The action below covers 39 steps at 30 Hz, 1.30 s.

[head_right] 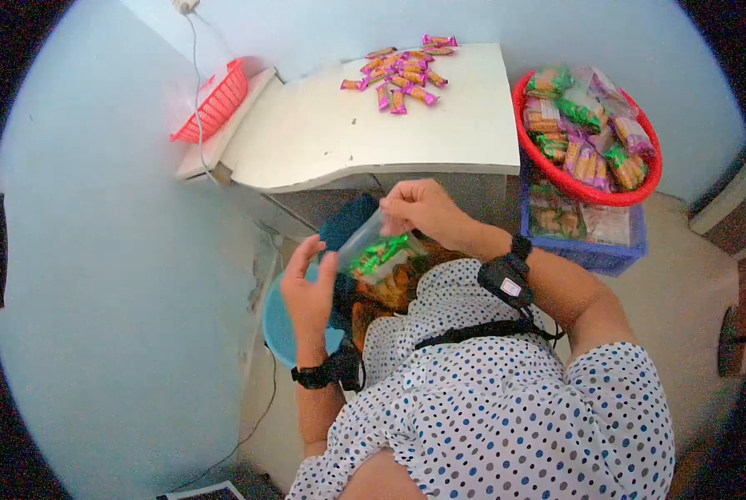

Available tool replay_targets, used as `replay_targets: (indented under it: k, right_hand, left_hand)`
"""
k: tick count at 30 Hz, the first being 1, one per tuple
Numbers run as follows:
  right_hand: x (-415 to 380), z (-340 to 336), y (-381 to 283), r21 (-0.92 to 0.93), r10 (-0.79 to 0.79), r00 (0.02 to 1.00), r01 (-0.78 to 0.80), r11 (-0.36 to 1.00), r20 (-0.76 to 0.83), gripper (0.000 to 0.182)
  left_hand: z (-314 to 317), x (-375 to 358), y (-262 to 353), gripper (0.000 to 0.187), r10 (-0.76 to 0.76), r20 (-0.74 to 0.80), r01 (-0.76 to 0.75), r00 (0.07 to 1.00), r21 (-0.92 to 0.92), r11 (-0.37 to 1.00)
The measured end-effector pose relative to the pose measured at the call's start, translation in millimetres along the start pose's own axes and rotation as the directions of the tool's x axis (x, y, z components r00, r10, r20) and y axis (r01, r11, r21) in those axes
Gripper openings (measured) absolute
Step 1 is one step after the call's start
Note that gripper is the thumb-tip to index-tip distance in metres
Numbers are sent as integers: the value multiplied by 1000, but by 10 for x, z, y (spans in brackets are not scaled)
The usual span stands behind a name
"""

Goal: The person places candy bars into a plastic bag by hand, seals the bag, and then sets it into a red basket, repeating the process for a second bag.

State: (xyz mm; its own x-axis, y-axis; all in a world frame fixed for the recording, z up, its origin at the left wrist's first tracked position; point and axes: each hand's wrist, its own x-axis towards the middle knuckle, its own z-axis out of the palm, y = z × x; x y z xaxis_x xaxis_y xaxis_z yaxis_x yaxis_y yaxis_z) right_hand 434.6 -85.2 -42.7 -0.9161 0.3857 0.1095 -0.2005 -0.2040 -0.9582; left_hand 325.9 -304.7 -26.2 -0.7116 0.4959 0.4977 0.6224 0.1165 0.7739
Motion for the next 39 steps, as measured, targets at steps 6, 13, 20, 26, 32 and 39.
replay_targets:
  k: [6, 13, 20, 26, 32, 39]
  right_hand:
    - [-95, 77, -48, -21, -40, 998, 41, 999, 58, 20]
    - [-178, -18, -77, -93, -11, 996, 20, 996, 91, 24]
    - [-202, -1, -112, -276, -62, 988, 100, 956, 145, 14]
    - [-214, 26, -137, -340, -18, 992, 59, 939, 123, 17]
    - [-249, 24, -204, -368, -27, 990, 75, 927, 135, 17]
    - [-260, -47, -213, -409, -11, 987, 76, 910, 159, 17]
  left_hand:
    - [108, 145, 239, 20, 237, 229, -283, 944, 195, 939]
    - [173, 100, 303, 11, 200, 237, -242, 951, 164, 956]
    - [176, 31, 324, 12, 156, 274, -194, 949, 116, 974]
    - [173, 20, 249, 11, 217, 297, -258, 930, 104, 961]
    - [140, 11, 418, 17, 222, 333, -299, 916, 200, 933]
    - [112, -31, 361, 9, 156, 330, -216, 931, 152, 965]
